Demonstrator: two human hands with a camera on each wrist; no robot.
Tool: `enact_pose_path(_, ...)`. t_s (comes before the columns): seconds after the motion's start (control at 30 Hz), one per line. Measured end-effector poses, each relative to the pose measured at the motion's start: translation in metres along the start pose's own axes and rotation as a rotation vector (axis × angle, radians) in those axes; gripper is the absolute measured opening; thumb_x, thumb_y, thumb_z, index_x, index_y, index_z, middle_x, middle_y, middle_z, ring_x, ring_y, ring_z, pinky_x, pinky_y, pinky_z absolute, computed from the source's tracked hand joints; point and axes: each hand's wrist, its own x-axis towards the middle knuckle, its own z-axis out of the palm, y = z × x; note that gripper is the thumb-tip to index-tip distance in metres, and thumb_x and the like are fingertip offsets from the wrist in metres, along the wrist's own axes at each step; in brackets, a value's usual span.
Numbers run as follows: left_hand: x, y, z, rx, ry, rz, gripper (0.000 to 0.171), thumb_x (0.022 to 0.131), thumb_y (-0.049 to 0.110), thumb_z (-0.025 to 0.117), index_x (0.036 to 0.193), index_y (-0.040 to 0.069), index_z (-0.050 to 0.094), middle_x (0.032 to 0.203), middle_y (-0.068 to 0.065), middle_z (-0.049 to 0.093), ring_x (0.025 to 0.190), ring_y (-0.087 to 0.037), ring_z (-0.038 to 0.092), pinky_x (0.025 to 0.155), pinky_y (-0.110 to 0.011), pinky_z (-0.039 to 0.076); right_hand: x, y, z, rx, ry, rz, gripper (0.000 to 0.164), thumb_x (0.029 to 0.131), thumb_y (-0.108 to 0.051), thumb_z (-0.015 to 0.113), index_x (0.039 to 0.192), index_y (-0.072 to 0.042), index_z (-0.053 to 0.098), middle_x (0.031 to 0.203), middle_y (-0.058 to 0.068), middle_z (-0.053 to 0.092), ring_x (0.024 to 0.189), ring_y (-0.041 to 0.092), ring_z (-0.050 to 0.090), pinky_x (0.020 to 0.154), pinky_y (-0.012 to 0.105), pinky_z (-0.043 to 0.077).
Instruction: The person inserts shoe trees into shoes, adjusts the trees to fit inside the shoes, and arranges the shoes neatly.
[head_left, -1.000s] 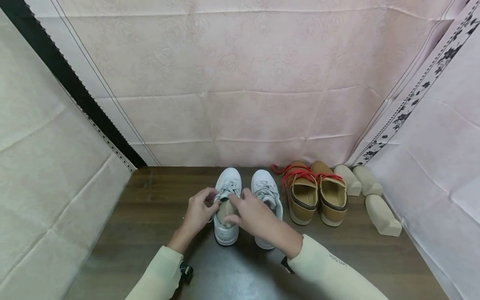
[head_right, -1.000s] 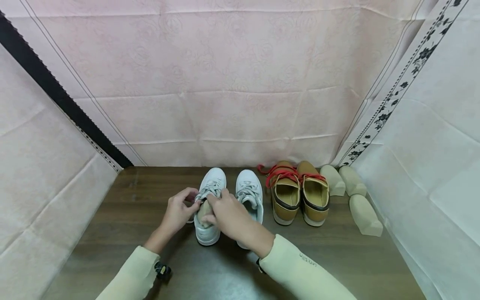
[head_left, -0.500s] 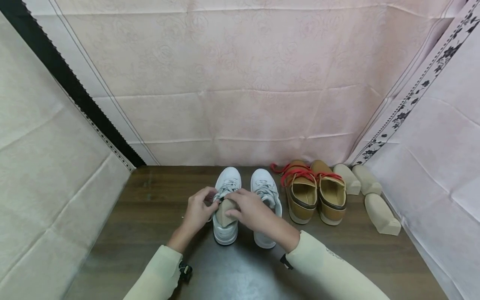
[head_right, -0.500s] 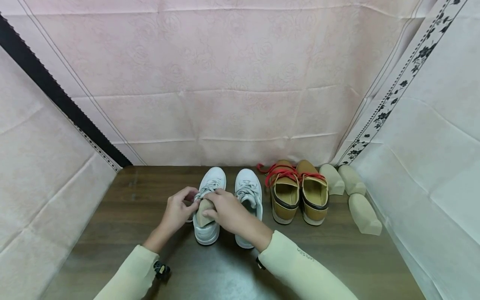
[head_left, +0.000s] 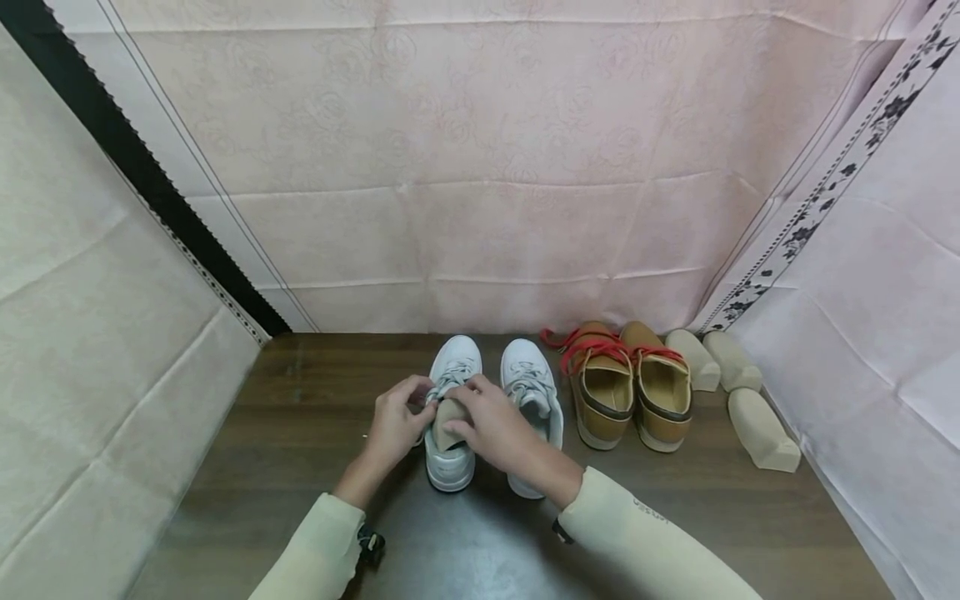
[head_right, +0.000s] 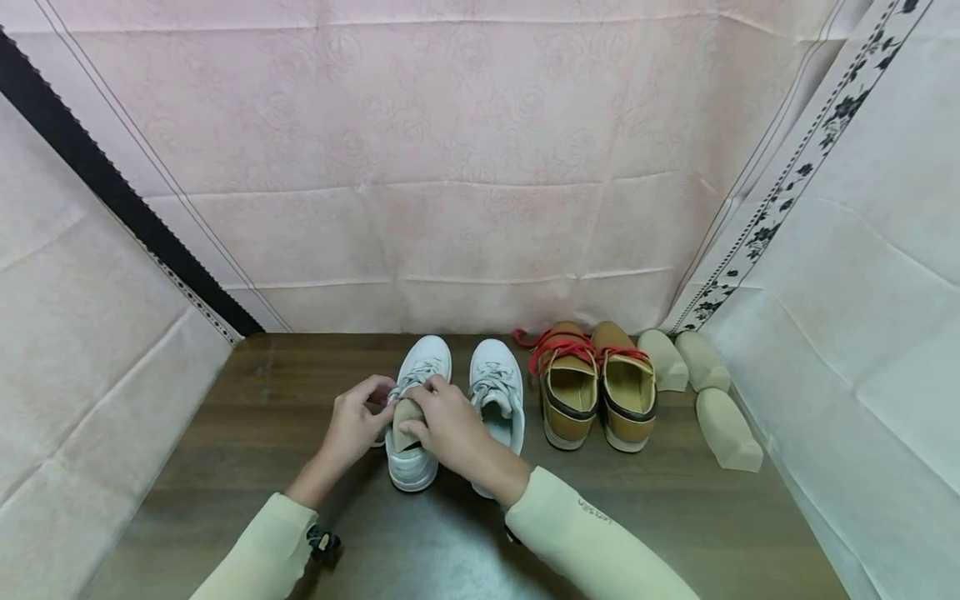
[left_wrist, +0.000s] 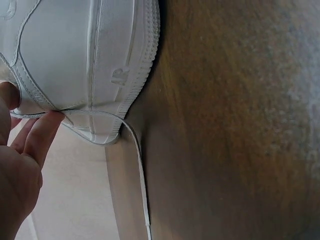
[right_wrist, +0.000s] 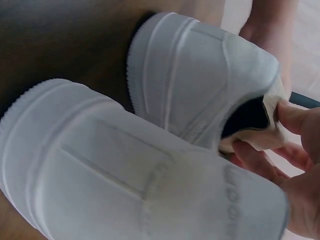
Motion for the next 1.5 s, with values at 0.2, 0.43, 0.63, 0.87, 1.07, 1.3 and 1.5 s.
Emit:
enact_pose_path(0.2,-0.001,-0.001,-0.002,0.003,0.014,0.000,0.020,0.086,-0.002,0.078,0.103,0.007,0.072,0.095,-0.009,0.074,0.084,-0.019,0.070,0.074,-0.036,0.060,0.000,0.001,0.012,-0.039,0.079,-0.011,0.041,0.096,-0.041,0.073,0.129,-0.018,0.068,0.119,0.006,0.062,0.100,0.025,0.064,0.082,0.038,0.057)
enact_pose_path(0.43,-0.001,0.000,-0.003,-0.006,0.008,0.002,0.020,0.086,-0.001,0.078,0.104,0.007,0.072,0.096,-0.009,0.074,0.084,-0.020,0.071,0.075,-0.037,0.061,0.001,0.004,0.010,-0.033,0.058,-0.026,0.039,0.097,-0.038,0.072,0.131,-0.019,0.067,0.119,0.007,0.062,0.101,0.023,0.064,0.081,0.037,0.057)
enact_pose_path(0.63,-0.001,0.001,-0.003,-0.014,-0.009,0.001,0.021,0.086,-0.002,0.078,0.105,0.007,0.072,0.097,-0.009,0.074,0.084,-0.020,0.070,0.075,-0.037,0.061,0.005,0.005,-0.001,-0.018,0.019,-0.062,0.032,0.097,-0.028,0.074,0.127,-0.017,0.069,0.116,0.004,0.063,0.100,0.018,0.063,0.083,0.035,0.057)
enact_pose_path(0.87,-0.002,0.001,-0.002,-0.014,-0.013,0.001,0.021,0.086,-0.002,0.077,0.105,0.006,0.072,0.097,-0.010,0.074,0.084,-0.020,0.070,0.075,-0.036,0.061,0.007,0.001,0.008,-0.096,0.045,-0.058,0.029,0.096,-0.024,0.076,0.122,-0.015,0.069,0.108,0.006,0.062,0.090,0.021,0.063,0.073,0.033,0.057)
enact_pose_path(1.07,-0.003,-0.002,-0.003,-0.015,0.015,0.000,0.022,0.085,-0.002,0.078,0.105,0.007,0.073,0.095,-0.008,0.074,0.083,-0.019,0.070,0.073,-0.034,0.060,0.006,-0.001,0.021,-0.113,0.104,-0.032,0.028,0.095,-0.025,0.076,0.121,-0.017,0.070,0.109,0.006,0.061,0.089,0.020,0.062,0.066,0.029,0.056)
enact_pose_path(1.3,-0.003,-0.002,-0.002,-0.028,-0.010,-0.013,0.020,0.086,-0.001,0.078,0.104,0.007,0.072,0.096,-0.008,0.074,0.083,-0.019,0.070,0.074,-0.033,0.060,0.000,0.001,0.018,-0.133,0.114,-0.044,0.030,0.095,-0.023,0.076,0.124,-0.018,0.069,0.106,0.006,0.065,0.083,0.017,0.068,0.065,0.028,0.057)
enact_pose_path(1.5,-0.002,0.000,-0.002,-0.025,-0.021,-0.033,0.022,0.087,0.000,0.078,0.106,0.009,0.072,0.098,-0.007,0.074,0.085,-0.019,0.069,0.075,-0.034,0.061,0.003,0.001,0.009,-0.121,0.061,-0.019,0.030,0.093,-0.016,0.077,0.122,-0.017,0.068,0.100,0.007,0.069,0.077,0.017,0.068,0.057,0.027,0.052)
